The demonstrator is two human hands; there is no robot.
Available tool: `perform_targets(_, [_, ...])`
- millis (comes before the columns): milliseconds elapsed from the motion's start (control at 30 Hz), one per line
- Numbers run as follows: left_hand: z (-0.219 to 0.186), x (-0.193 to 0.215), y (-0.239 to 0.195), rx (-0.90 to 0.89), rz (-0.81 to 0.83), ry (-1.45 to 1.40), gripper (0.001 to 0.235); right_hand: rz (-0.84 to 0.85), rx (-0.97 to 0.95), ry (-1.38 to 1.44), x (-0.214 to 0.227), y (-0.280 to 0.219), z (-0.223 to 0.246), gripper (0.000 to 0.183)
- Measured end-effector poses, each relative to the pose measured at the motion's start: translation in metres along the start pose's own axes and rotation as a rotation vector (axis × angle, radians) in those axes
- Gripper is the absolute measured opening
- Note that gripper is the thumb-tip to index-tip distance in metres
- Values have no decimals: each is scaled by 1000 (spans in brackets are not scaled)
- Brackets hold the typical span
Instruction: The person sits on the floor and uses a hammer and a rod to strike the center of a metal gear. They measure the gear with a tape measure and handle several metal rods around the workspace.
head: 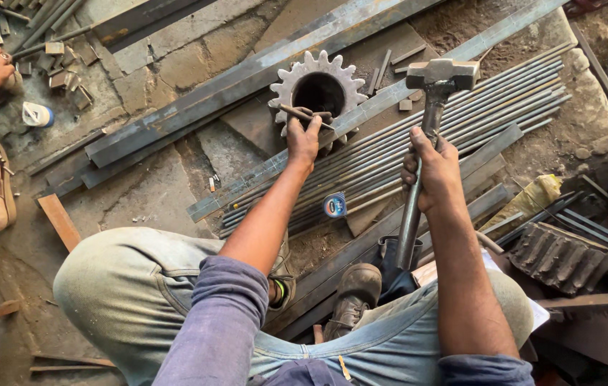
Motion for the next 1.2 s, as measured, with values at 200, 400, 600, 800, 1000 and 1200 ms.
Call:
perform_targets(200, [-9,-4,-1,10,24,9,20,3,-13,9,-1,-1,-1,25])
perform_targets(400, [-14,-4,-3,39,14,29,18,-3,-18,-10,-3,-3,2,24])
perform_targets(600, [-11,-4,-1,6,34,12,18,15,-13,8,-1,-2,-1,24])
perform_targets(800, [-30,-11,-4,-237,72,357,18,-17,-5,-83,-6,-3,-1,29])
perform_targets(1000, [-64,-30,-10,-390,241,750,22,66,85,-136,-7,-12,-9,37])
perform_targets(1200, [-82,-42,-14,-366,443,944,28,323,694,-22,-7,-52,39,40])
Point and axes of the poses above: each hand's wrist, its own y-axis towards the middle knuckle, its own x-axis out of the back of the hand, z = x × y, the point moved 3 cm from there along y, towards the middle knuckle, and after that the axes turned 2 degrees about -x, right-handed, at the moved point
